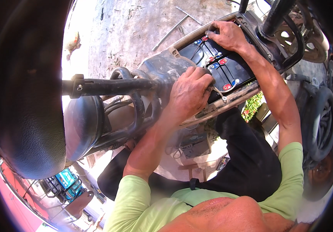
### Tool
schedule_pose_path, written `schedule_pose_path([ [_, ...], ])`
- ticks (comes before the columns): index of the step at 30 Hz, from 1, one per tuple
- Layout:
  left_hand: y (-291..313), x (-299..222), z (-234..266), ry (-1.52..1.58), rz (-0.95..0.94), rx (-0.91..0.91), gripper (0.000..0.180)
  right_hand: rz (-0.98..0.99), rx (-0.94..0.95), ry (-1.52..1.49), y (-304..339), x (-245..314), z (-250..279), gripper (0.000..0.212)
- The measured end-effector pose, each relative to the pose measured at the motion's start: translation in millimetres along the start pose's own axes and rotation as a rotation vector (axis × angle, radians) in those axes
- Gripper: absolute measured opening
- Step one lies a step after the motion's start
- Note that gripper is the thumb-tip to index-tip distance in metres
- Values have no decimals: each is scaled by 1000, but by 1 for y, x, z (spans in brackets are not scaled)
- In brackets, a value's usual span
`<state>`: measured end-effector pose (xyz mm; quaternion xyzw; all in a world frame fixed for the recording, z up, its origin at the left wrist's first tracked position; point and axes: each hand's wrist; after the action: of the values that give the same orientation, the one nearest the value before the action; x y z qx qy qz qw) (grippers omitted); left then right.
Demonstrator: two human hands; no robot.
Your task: The person connects wires to the terminals of a battery on a bicycle frame and tightens the connections.
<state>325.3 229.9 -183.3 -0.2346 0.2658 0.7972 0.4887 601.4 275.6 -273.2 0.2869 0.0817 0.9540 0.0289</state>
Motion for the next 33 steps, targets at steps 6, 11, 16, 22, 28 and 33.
schedule_pose_path([
  [6,0,0,0,-1,5,0,24,28,-4,117,6,11,0,38],
  [11,0,0,0,-4,7,4,23,41,-34,179,6,14,-4,34],
  [16,0,-1,0,-15,13,9,23,174,-67,204,5,11,-6,22],
  [22,0,0,-2,-21,-1,-5,21,266,8,248,5,10,1,20],
  [28,0,-2,-1,-17,0,-19,21,284,-36,159,7,3,-5,28],
  [33,0,-1,-2,-19,4,-22,21,248,-146,192,3,1,-12,30],
])
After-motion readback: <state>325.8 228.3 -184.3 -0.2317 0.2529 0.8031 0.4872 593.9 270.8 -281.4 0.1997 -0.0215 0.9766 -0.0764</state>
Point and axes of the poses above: each hand's wrist, its own y-axis away from the middle knuckle, its own z-axis out of the back of the hand, x = y × z, and after that the axes turned 15 degrees about x, right-handed
